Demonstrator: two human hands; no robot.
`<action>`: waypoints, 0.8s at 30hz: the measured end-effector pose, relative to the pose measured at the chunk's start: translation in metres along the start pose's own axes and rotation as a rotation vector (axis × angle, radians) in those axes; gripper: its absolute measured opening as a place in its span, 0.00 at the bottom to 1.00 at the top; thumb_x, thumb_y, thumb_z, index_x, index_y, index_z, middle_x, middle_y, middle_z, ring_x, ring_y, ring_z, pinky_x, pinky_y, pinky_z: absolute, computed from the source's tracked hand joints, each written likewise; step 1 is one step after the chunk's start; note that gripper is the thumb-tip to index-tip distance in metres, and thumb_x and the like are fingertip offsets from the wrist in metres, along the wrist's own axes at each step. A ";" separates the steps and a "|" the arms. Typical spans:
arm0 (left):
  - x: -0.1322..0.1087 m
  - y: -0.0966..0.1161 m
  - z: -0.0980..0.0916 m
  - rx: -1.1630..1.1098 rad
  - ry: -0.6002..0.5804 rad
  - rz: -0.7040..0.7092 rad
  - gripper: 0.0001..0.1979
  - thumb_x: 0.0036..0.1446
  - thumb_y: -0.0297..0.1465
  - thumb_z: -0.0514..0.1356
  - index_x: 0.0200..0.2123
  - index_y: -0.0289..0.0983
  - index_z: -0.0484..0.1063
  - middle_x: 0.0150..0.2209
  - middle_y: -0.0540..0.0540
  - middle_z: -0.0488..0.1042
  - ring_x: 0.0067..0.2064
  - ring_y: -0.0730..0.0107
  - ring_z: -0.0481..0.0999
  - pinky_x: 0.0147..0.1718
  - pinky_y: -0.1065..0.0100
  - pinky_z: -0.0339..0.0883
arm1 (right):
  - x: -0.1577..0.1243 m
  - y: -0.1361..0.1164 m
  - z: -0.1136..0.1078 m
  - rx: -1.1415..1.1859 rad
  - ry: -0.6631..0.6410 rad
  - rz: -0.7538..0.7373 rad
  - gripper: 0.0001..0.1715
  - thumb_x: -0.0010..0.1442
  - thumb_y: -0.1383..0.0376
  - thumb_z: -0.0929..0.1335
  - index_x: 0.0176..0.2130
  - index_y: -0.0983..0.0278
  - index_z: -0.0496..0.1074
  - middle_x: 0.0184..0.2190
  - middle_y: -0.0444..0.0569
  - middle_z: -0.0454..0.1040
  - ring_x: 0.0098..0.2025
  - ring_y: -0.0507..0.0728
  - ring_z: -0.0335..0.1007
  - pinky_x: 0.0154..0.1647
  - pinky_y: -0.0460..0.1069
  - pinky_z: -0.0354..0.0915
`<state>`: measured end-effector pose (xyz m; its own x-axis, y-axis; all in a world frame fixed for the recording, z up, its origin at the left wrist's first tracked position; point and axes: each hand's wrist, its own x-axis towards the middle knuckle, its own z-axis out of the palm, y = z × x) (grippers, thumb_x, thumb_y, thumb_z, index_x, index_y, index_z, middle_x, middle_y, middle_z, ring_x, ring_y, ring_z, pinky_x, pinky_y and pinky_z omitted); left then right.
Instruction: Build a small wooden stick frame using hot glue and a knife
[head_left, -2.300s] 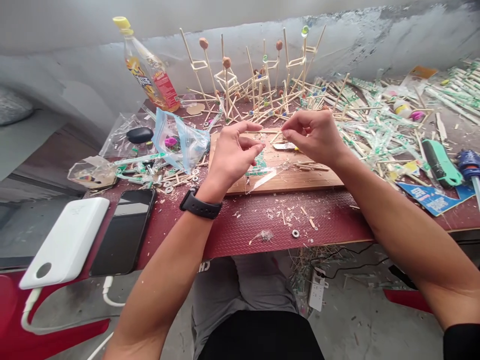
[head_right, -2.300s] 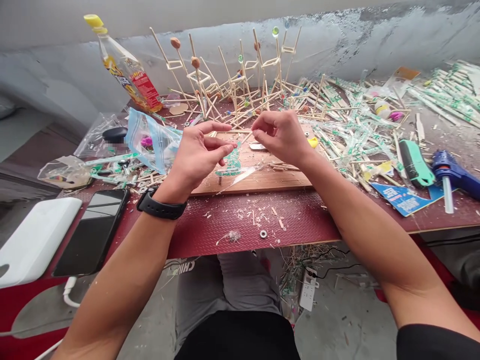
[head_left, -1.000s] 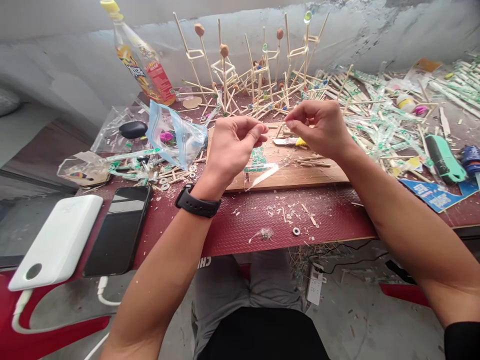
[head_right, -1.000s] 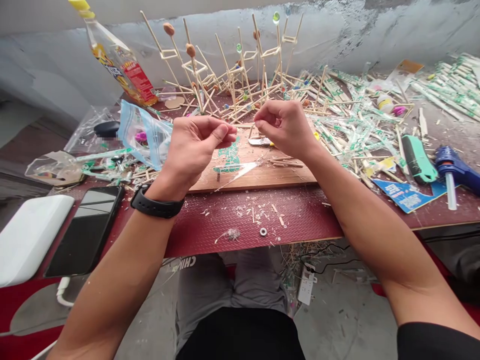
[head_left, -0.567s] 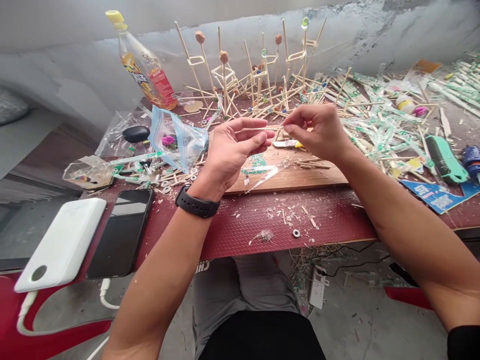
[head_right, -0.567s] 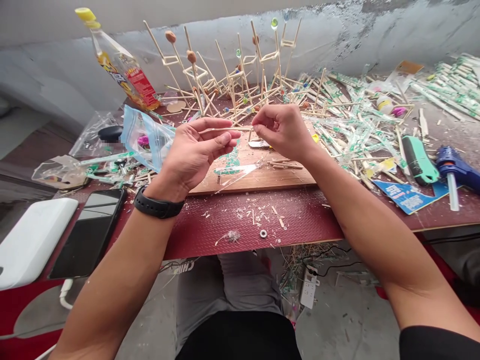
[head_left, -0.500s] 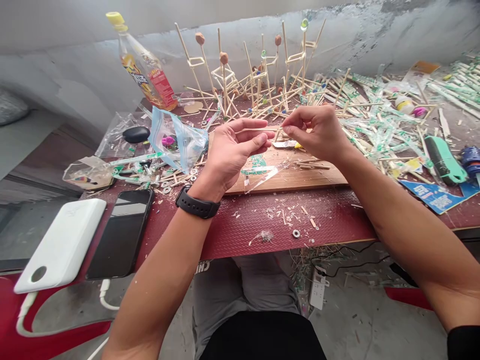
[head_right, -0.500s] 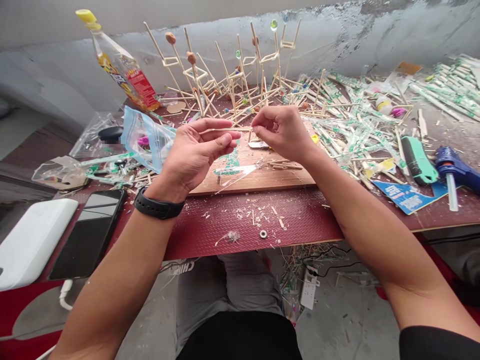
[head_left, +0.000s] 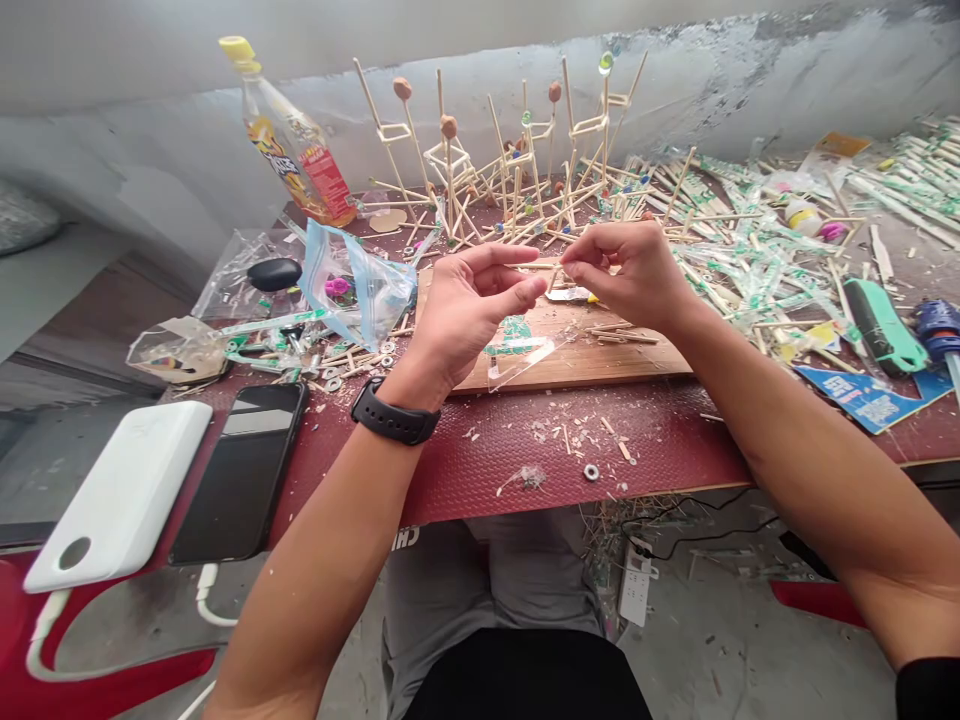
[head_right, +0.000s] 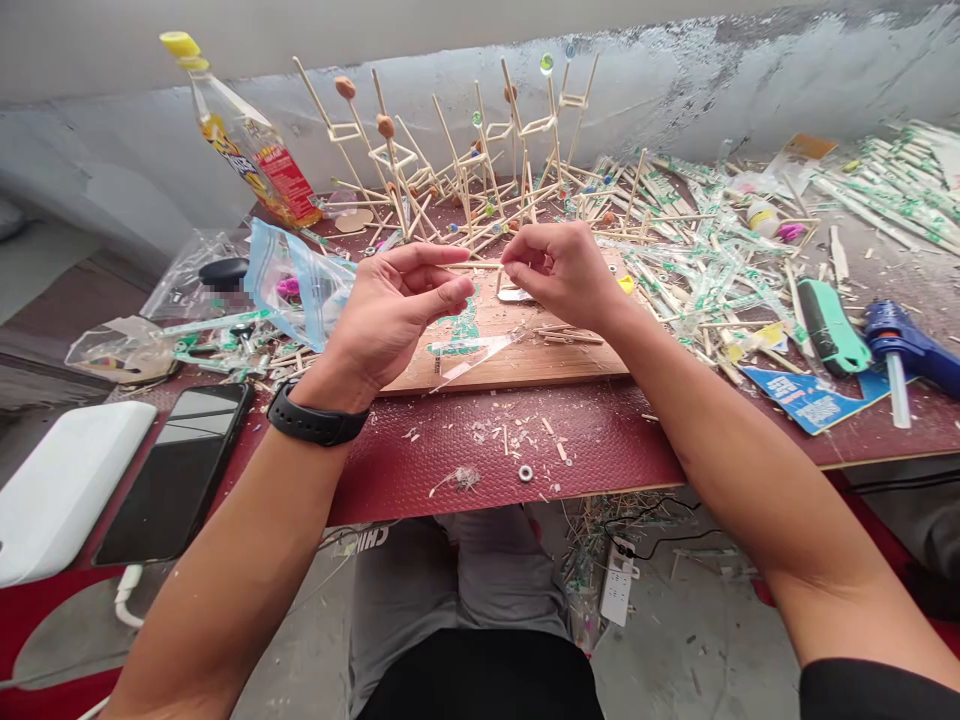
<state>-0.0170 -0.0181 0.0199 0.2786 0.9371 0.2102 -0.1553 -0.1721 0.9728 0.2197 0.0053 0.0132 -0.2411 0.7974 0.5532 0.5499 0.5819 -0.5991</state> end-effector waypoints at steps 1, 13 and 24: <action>0.000 0.000 0.000 0.000 0.004 -0.002 0.17 0.55 0.29 0.82 0.46 0.38 0.86 0.32 0.50 0.84 0.35 0.73 0.83 0.41 0.69 0.81 | 0.000 0.000 0.000 -0.004 0.000 0.002 0.05 0.61 0.62 0.74 0.33 0.57 0.82 0.26 0.45 0.75 0.31 0.57 0.67 0.38 0.60 0.67; -0.001 0.000 -0.001 0.039 -0.030 -0.015 0.22 0.50 0.33 0.85 0.47 0.40 0.87 0.34 0.48 0.85 0.38 0.66 0.87 0.46 0.62 0.84 | 0.000 0.001 0.000 0.007 -0.004 0.001 0.05 0.61 0.60 0.74 0.32 0.57 0.81 0.26 0.45 0.74 0.31 0.57 0.67 0.38 0.58 0.65; 0.001 -0.002 -0.002 0.089 0.038 0.020 0.24 0.42 0.38 0.88 0.40 0.39 0.86 0.31 0.49 0.84 0.35 0.69 0.84 0.38 0.67 0.80 | 0.000 0.005 0.001 -0.004 -0.007 0.003 0.05 0.62 0.62 0.74 0.34 0.58 0.83 0.28 0.46 0.78 0.32 0.57 0.69 0.37 0.58 0.67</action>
<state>-0.0181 -0.0158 0.0180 0.2396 0.9438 0.2278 -0.0750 -0.2159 0.9735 0.2218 0.0083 0.0096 -0.2452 0.8001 0.5474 0.5537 0.5791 -0.5984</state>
